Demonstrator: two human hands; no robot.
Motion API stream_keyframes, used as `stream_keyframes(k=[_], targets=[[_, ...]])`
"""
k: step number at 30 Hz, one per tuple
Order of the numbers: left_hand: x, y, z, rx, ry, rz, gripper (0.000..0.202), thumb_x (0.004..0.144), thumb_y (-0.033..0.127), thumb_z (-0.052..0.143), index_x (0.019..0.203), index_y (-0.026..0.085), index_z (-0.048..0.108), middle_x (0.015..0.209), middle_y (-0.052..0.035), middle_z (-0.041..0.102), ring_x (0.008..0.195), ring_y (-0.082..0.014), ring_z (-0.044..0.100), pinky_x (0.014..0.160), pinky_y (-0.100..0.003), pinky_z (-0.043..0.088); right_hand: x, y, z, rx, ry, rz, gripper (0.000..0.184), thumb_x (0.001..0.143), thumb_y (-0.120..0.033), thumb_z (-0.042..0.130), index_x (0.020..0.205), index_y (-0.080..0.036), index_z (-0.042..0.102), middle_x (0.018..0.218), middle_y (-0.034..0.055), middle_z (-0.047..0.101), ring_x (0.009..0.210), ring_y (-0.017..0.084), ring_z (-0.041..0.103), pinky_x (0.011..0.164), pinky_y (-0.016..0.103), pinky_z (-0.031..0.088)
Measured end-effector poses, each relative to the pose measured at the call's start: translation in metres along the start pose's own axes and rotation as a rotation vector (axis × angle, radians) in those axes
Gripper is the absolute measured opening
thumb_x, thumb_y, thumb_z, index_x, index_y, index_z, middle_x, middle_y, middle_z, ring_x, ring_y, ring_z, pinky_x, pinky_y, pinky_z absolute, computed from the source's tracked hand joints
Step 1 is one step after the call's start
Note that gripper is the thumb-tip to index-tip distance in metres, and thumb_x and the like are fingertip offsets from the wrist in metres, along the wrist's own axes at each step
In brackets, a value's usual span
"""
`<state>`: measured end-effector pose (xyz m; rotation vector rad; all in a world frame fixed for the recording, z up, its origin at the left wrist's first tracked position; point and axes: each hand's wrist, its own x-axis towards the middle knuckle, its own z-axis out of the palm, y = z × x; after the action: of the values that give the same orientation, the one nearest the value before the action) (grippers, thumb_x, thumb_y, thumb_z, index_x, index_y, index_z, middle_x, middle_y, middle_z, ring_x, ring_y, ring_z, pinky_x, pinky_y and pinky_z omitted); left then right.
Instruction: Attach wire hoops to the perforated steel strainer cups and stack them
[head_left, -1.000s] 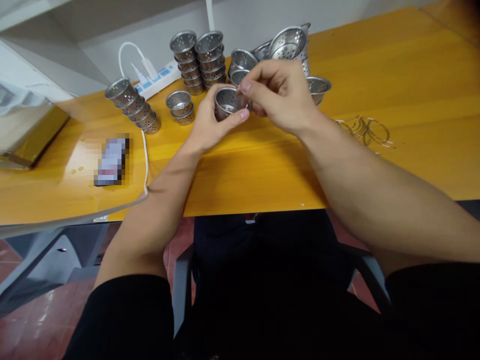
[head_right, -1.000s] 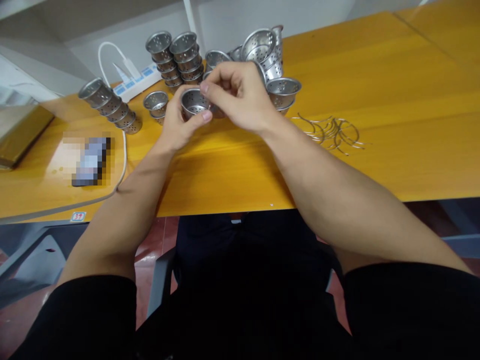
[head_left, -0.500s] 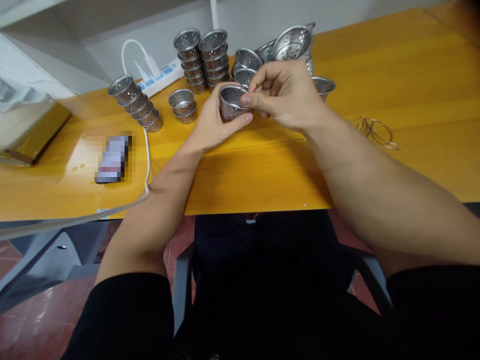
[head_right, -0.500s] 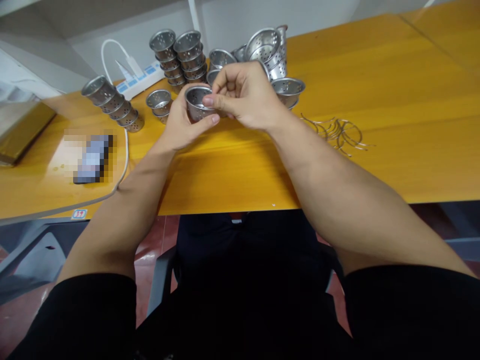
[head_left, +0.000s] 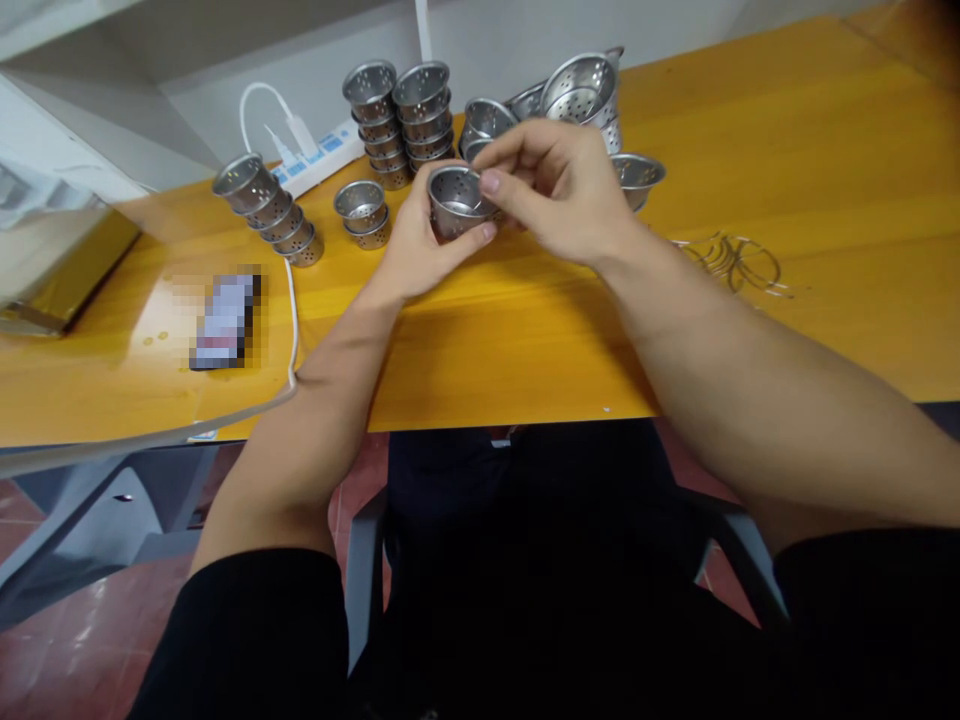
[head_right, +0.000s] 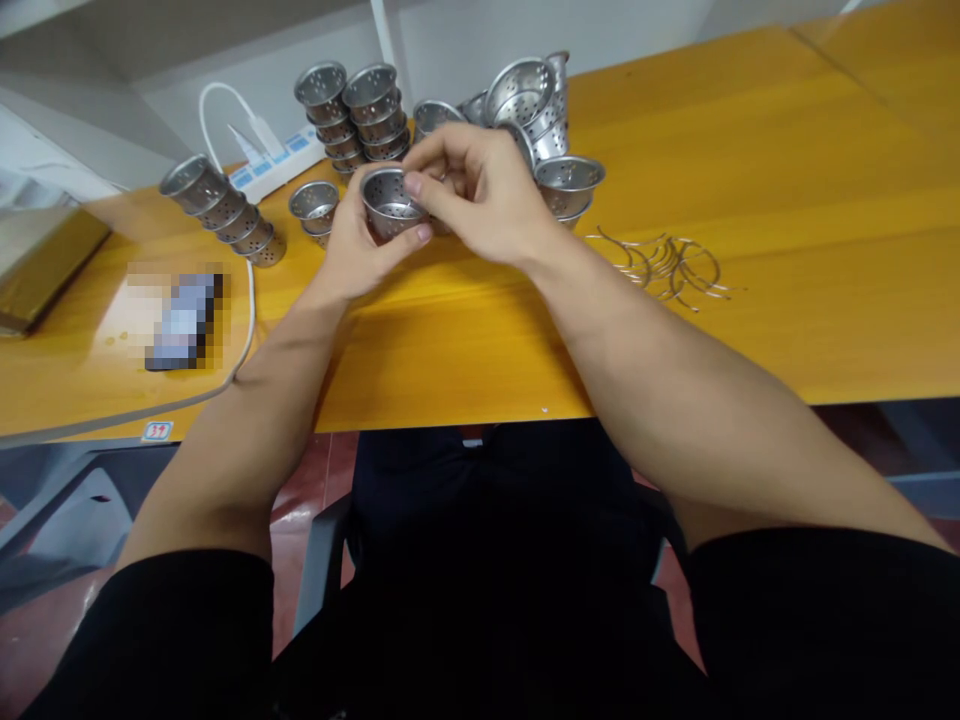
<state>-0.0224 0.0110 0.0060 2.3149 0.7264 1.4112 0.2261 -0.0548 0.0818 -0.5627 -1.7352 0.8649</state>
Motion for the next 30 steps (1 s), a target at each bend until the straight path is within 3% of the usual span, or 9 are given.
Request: stream_keyframes(k=[4,10,17,23,26,30], targets=[[0.000,-0.007,-0.003,-0.012,0.032,-0.045,0.108,0.090,0.117,0.085,0.159,0.038,0.064,0.153,-0.0116,0.076,0.144,-0.0415,0.079,0.128,-0.061,0.068,-0.004,0.007,0.000,-0.199,0.040,-0.071,0.031,0.108,-0.064,0.103,0.116,-0.037,0.090,0.113,0.0081,0.083,0.089,0.029,0.069,0.080,0.047,0.057],[0.000,-0.010,-0.006,-0.033,0.052,-0.003,0.105,0.089,0.114,0.091,0.161,0.043,0.062,0.157,-0.0110,0.077,0.146,-0.0425,0.078,0.131,-0.065,0.067,-0.008,0.002,0.000,-0.362,0.035,-0.149,0.014,0.111,-0.052,0.097,0.113,-0.042,0.088,0.137,0.0111,0.081,0.129,0.042,0.072,0.110,0.060,0.064],[0.002,0.007,-0.006,0.018,0.012,-0.035,0.110,0.093,0.121,0.075,0.166,0.039,0.059,0.157,-0.0127,0.075,0.149,-0.0422,0.078,0.134,-0.063,0.063,-0.006,0.004,-0.004,-0.430,0.017,-0.136,0.015,0.108,-0.046,0.097,0.106,-0.040,0.084,0.132,0.0100,0.084,0.121,0.039,0.073,0.101,0.057,0.066],[0.000,-0.004,-0.005,-0.024,0.022,0.033,0.104,0.096,0.114,0.083,0.165,0.041,0.058,0.154,-0.0107,0.076,0.147,-0.0405,0.079,0.130,-0.060,0.066,-0.006,0.008,-0.002,-0.429,-0.085,-0.129,0.011,0.105,-0.043,0.097,0.107,-0.037,0.088,0.141,0.0120,0.081,0.126,0.041,0.076,0.109,0.059,0.070],[0.000,-0.012,-0.005,-0.093,0.061,0.096,0.103,0.090,0.113,0.090,0.162,0.047,0.059,0.151,-0.0075,0.077,0.140,-0.0395,0.081,0.127,-0.063,0.069,-0.009,0.008,0.003,-0.430,-0.098,-0.085,0.017,0.104,-0.051,0.099,0.114,-0.040,0.088,0.139,0.0113,0.081,0.130,0.044,0.076,0.099,0.059,0.073],[0.001,-0.010,-0.009,-0.079,0.006,0.014,0.105,0.089,0.119,0.084,0.162,0.048,0.058,0.155,-0.0042,0.076,0.145,-0.0396,0.078,0.131,-0.068,0.066,-0.010,0.009,0.007,-0.412,-0.082,-0.052,0.028,0.101,-0.057,0.102,0.120,-0.042,0.088,0.132,0.0113,0.081,0.125,0.044,0.076,0.087,0.055,0.072]])
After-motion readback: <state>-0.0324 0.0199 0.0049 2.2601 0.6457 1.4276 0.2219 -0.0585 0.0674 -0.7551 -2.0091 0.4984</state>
